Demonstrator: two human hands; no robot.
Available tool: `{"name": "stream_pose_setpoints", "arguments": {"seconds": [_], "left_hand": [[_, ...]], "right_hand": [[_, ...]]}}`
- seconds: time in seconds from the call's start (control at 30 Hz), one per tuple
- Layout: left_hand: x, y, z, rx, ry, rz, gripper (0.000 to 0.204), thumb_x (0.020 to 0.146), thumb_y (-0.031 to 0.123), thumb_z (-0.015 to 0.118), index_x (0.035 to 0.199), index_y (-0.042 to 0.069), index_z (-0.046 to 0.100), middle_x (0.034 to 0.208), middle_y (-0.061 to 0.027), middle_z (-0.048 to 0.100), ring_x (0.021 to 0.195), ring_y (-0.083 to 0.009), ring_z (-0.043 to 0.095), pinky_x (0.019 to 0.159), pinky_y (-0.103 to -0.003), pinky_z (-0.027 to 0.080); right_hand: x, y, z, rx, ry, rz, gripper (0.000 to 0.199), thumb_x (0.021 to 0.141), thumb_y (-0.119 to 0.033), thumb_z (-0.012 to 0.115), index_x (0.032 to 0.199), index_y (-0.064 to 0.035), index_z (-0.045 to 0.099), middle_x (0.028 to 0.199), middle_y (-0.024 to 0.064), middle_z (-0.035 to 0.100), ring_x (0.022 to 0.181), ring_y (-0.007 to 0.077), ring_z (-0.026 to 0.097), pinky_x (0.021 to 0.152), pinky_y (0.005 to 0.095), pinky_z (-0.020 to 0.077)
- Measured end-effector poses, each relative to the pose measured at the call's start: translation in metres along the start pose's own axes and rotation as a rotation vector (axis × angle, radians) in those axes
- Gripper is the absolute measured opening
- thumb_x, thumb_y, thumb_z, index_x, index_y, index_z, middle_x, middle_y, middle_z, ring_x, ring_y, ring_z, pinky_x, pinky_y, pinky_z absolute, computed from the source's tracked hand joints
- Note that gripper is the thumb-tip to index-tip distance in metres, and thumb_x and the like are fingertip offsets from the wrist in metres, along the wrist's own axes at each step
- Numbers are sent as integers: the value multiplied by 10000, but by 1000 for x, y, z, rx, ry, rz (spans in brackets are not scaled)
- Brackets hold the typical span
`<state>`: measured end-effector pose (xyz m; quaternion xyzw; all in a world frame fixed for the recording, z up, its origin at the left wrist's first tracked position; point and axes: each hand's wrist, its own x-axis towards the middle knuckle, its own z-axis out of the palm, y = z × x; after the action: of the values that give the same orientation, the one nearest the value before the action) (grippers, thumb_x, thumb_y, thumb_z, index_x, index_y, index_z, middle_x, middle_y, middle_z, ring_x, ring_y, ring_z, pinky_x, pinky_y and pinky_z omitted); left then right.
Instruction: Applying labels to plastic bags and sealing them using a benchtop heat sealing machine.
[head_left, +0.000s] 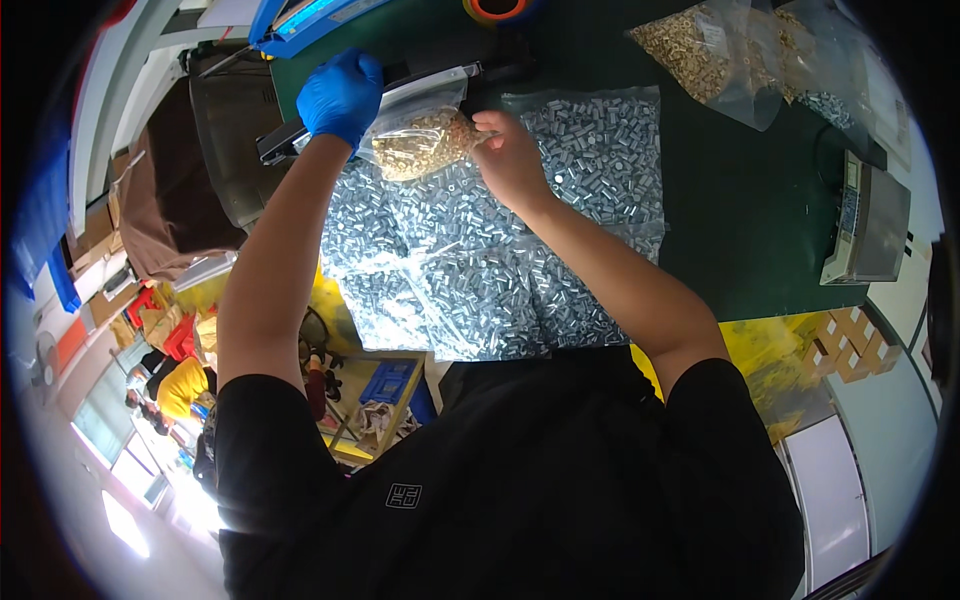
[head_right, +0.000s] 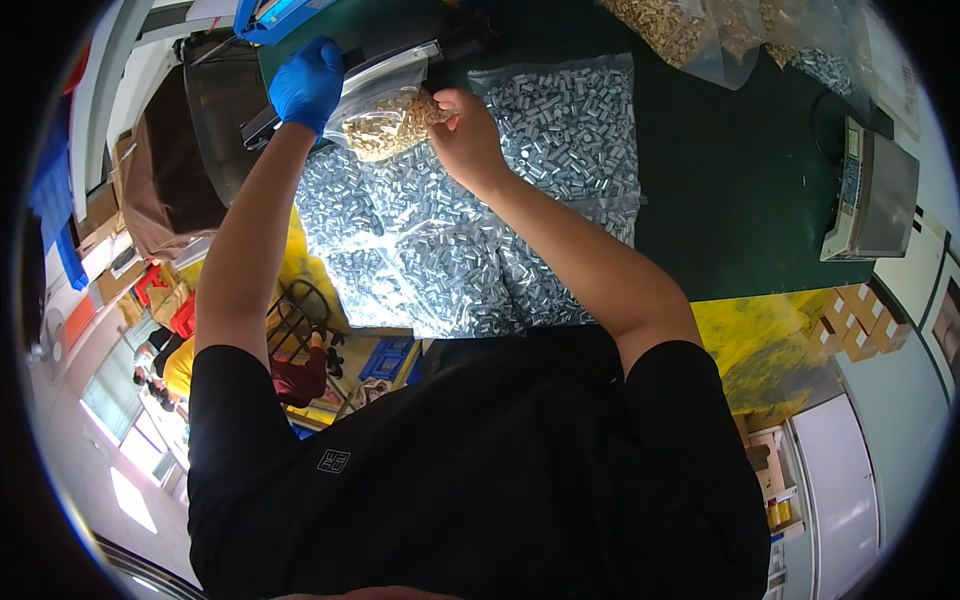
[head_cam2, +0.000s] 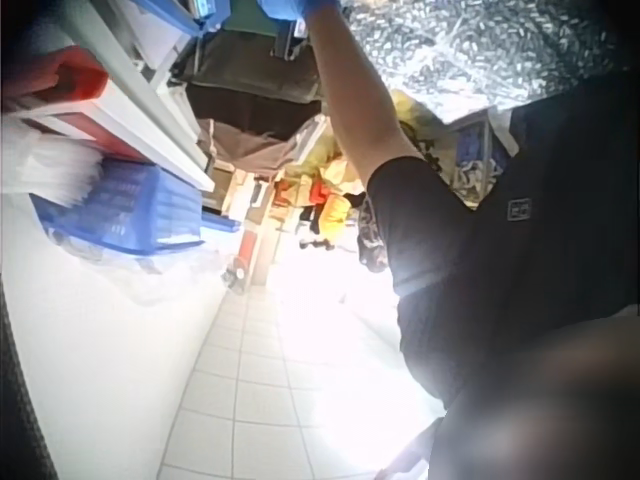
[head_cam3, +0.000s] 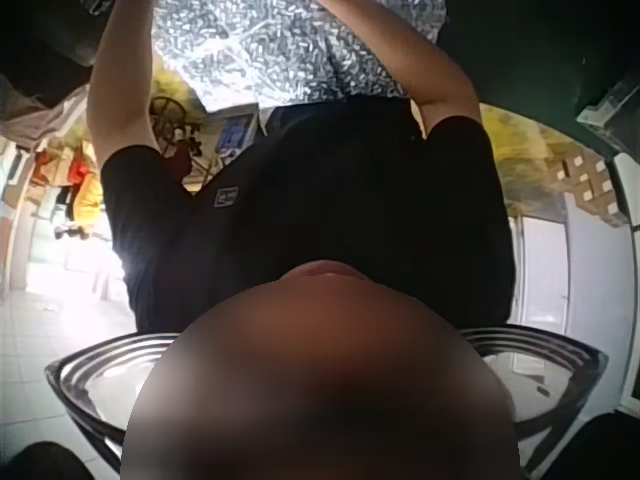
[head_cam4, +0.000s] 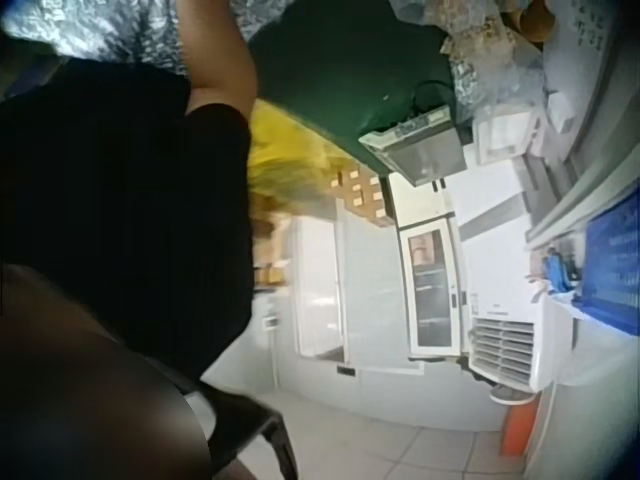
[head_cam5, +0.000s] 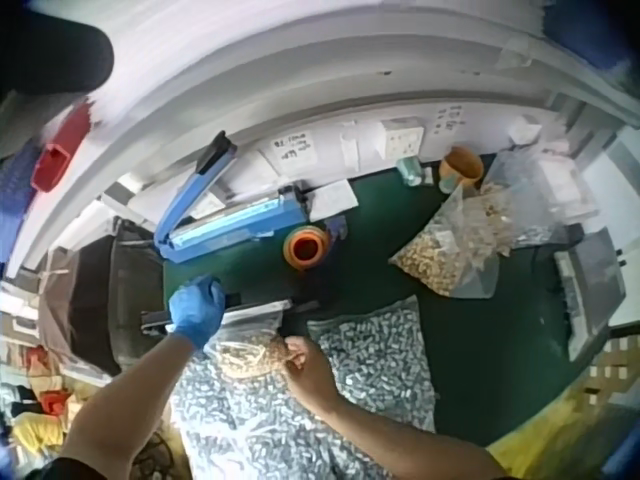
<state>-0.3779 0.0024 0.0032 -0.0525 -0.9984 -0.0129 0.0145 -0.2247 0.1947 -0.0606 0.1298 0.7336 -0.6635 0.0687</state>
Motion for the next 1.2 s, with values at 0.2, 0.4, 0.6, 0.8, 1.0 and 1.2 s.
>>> {"name": "stream_pose_setpoints", "arguments": {"seconds": [0.2, 0.4, 0.6, 0.8, 1.0, 1.2], "left_hand": [[0, 15, -8, -9, -12, -7, 391, 938, 422, 424, 1003, 169, 716, 961, -196, 707, 889, -430, 669, 787, -536, 533], [-3, -8, -10, -31, 87, 25, 366, 923, 399, 474, 975, 142, 729, 982, -180, 711, 906, -416, 667, 792, -523, 532], [-42, -26, -29, -516, 637, -94, 208, 943, 171, 560, 923, 48, 728, 917, -175, 698, 910, -350, 632, 840, -436, 479], [-174, -43, 23, -851, 571, -384, 205, 967, 144, 586, 1046, 12, 722, 985, -122, 708, 888, -217, 637, 842, -338, 483], [-276, -6, 26, -1275, 52, -541, 136, 950, 55, 618, 1027, 12, 721, 981, -69, 730, 905, -125, 659, 851, -266, 510], [-295, 4, 24, -1396, 22, -642, 136, 946, 14, 615, 1036, 18, 716, 958, -65, 729, 897, -127, 666, 846, -266, 518]], "right_hand": [[-14, 7, -3, -52, 4, 34, 383, 829, -86, 627, 1203, -9, 607, 1162, 124, 672, 856, 177, 657, 779, 315, 533], [-41, -38, -29, -60, -165, 98, 255, 833, -122, 643, 1076, -60, 689, 953, 90, 718, 739, 188, 673, 669, 315, 515], [-45, -21, -85, -324, -56, -106, 175, 826, -94, 636, 984, -49, 697, 929, 96, 709, 725, 212, 665, 680, 333, 519], [-28, -33, -75, -479, 10, -254, 129, 800, -62, 661, 926, -51, 687, 927, 120, 690, 786, 285, 674, 712, 393, 531], [9, -40, -64, -633, 79, -648, 133, 784, -38, 682, 911, -78, 671, 950, 98, 662, 904, 308, 619, 799, 410, 502], [41, -49, -46, -751, 223, -732, 182, 797, -74, 692, 973, -121, 688, 1052, 96, 637, 1006, 329, 574, 881, 420, 466]]}}
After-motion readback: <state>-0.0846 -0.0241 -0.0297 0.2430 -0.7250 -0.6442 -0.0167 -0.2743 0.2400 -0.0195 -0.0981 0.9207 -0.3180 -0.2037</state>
